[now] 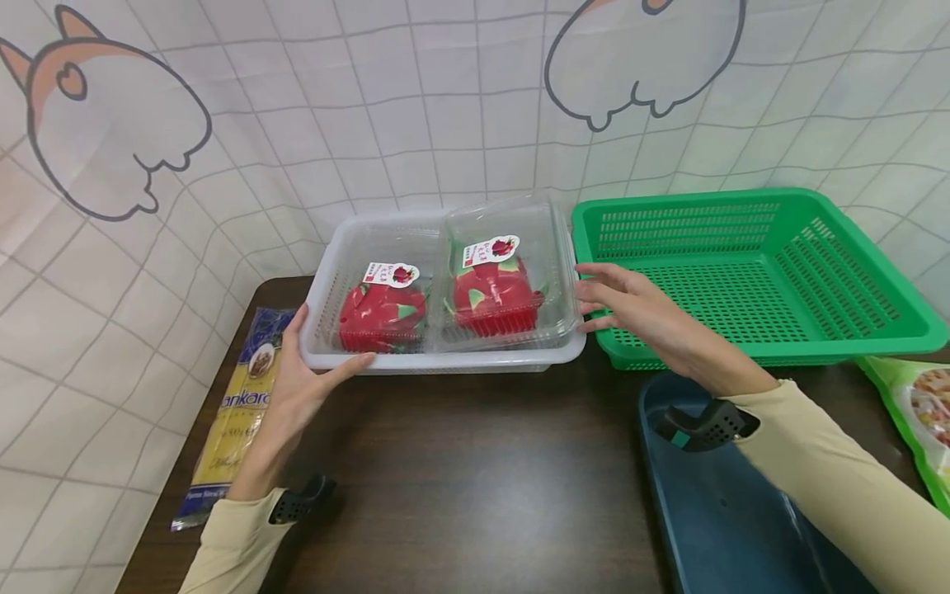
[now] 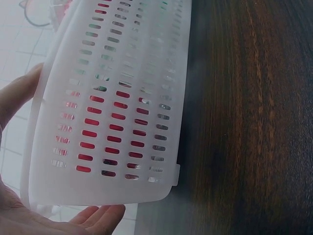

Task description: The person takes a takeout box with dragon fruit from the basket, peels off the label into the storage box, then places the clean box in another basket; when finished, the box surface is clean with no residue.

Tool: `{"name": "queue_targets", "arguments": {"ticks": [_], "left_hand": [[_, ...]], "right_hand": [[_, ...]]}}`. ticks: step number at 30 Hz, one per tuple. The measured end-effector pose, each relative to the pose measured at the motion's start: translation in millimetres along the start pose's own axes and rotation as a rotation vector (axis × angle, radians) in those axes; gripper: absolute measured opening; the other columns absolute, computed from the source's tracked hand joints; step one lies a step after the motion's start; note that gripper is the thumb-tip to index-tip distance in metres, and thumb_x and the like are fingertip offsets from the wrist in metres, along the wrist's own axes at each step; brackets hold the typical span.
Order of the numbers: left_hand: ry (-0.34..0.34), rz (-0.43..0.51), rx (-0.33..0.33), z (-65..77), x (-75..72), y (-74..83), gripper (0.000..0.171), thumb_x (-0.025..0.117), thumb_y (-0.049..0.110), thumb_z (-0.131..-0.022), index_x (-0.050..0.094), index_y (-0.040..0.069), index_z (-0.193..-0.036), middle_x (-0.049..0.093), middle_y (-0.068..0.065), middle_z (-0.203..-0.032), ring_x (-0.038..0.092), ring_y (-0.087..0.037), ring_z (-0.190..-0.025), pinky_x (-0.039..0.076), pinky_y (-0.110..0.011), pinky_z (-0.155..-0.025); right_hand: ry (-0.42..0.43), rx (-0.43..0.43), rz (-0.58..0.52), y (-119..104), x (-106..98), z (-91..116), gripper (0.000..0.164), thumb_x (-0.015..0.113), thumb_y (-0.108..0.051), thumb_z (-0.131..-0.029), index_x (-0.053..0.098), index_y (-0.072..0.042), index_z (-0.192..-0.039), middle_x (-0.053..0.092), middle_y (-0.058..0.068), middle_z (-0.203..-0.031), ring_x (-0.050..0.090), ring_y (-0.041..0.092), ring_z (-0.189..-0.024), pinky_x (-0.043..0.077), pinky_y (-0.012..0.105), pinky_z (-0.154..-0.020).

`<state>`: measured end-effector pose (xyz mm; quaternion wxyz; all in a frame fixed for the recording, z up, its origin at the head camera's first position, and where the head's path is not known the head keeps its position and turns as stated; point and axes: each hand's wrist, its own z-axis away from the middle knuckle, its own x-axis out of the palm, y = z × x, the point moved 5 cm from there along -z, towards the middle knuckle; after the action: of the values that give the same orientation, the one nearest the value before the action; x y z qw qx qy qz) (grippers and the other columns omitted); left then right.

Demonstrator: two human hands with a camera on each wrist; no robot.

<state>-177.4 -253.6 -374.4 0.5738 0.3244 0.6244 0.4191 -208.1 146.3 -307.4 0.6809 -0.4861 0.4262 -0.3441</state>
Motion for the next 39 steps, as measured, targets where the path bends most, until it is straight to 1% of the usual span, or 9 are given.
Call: {"name": "queue_targets", "arguments": {"ticks": [3, 8, 15, 18, 22, 27, 30, 35, 39], "left_hand": [[-0.002, 0.005, -0.001, 0.4, -0.2, -0.4, 0.111, 0.080, 0.030, -0.091, 0.002, 0.025, -0.169, 0.021, -0.012, -0.170, 0.026, -0.035, -0.154, 0.031, -0.061, -0.121], [-0.007, 0.006, -0.007, -0.1, 0.4, 0.1, 0.111, 0.080, 0.027, -0.092, 0.001, 0.024, -0.169, 0.021, -0.014, -0.170, 0.025, -0.036, -0.155, 0.030, -0.063, -0.121], [-0.006, -0.002, -0.004, 0.0, -0.1, -0.4, 0.111, 0.080, 0.027, -0.092, 0.001, 0.023, -0.169, 0.020, -0.015, -0.171, 0.024, -0.037, -0.155, 0.028, -0.064, -0.122], [-0.004, -0.005, 0.000, -0.2, -0.1, -0.1, 0.110, 0.080, 0.028, -0.092, 0.001, 0.023, -0.169, 0.020, -0.014, -0.171, 0.025, -0.037, -0.155, 0.028, -0.063, -0.122], [-0.002, -0.002, 0.002, -0.5, 0.2, 0.6, 0.109, 0.080, 0.027, -0.092, 0.002, 0.023, -0.169, 0.021, -0.015, -0.170, 0.025, -0.037, -0.154, 0.027, -0.063, -0.122], [-0.002, 0.004, 0.000, -0.7, 0.6, 0.4, 0.108, 0.079, 0.027, -0.093, 0.002, 0.024, -0.169, 0.020, -0.014, -0.171, 0.024, -0.036, -0.155, 0.026, -0.063, -0.123], [-0.001, 0.008, 0.005, -0.6, 0.3, 0.4, 0.108, 0.079, 0.026, -0.093, 0.003, 0.024, -0.169, 0.021, -0.014, -0.170, 0.025, -0.036, -0.154, 0.026, -0.063, -0.123], [-0.004, 0.012, 0.011, -0.4, -0.3, -0.2, 0.108, 0.080, 0.026, -0.093, 0.004, 0.023, -0.169, 0.024, -0.014, -0.169, 0.028, -0.036, -0.153, 0.027, -0.062, -0.123], [-0.008, 0.009, 0.015, -1.4, -0.7, -0.5, 0.108, 0.080, 0.025, -0.093, 0.004, 0.023, -0.169, 0.024, -0.014, -0.169, 0.028, -0.036, -0.152, 0.027, -0.062, -0.123]], "right_hand": [[-0.035, -0.010, 0.027, 0.2, 5.6, 0.6, 0.067, 0.051, -0.031, -0.109, 0.027, -0.001, -0.163, 0.039, 0.023, -0.159, 0.051, 0.042, -0.134, 0.040, 0.061, -0.115], [-0.006, -0.023, 0.052, -1.8, 7.9, 2.0, 0.065, 0.051, -0.030, -0.109, 0.031, 0.000, -0.163, 0.039, 0.024, -0.161, 0.050, 0.047, -0.137, 0.033, 0.066, -0.118], [0.027, -0.084, 0.025, -8.1, 8.5, 2.5, 0.069, 0.054, -0.031, -0.107, 0.027, -0.005, -0.165, 0.034, 0.021, -0.165, 0.039, 0.044, -0.146, 0.032, 0.068, -0.118], [0.048, -0.076, 0.024, -11.9, 10.6, 1.3, 0.071, 0.055, -0.032, -0.107, 0.024, -0.009, -0.167, 0.031, 0.019, -0.167, 0.039, 0.044, -0.147, 0.032, 0.067, -0.118], [0.059, -0.053, -0.004, -15.2, 16.3, -1.1, 0.076, 0.056, -0.031, -0.106, 0.017, -0.013, -0.169, 0.024, 0.022, -0.168, 0.039, 0.046, -0.146, 0.038, 0.064, -0.116], [0.060, -0.065, -0.063, -19.2, 23.3, -6.1, 0.080, 0.058, -0.028, -0.104, 0.013, -0.014, -0.169, 0.019, 0.022, -0.169, 0.042, 0.046, -0.145, 0.047, 0.060, -0.108], [0.059, -0.070, -0.089, -20.3, 25.5, -8.4, 0.081, 0.058, -0.027, -0.105, 0.010, -0.015, -0.169, 0.018, 0.022, -0.168, 0.043, 0.047, -0.144, 0.049, 0.060, -0.106], [0.057, -0.069, -0.083, -19.7, 27.7, -10.1, 0.088, 0.059, -0.027, -0.103, 0.001, -0.021, -0.169, 0.017, 0.023, -0.166, 0.037, 0.048, -0.146, 0.051, 0.061, -0.103], [0.051, -0.073, -0.068, -20.2, 28.8, -10.9, 0.089, 0.061, -0.028, -0.102, 0.003, -0.024, -0.169, 0.015, 0.022, -0.167, 0.034, 0.046, -0.147, 0.051, 0.062, -0.102]]}}
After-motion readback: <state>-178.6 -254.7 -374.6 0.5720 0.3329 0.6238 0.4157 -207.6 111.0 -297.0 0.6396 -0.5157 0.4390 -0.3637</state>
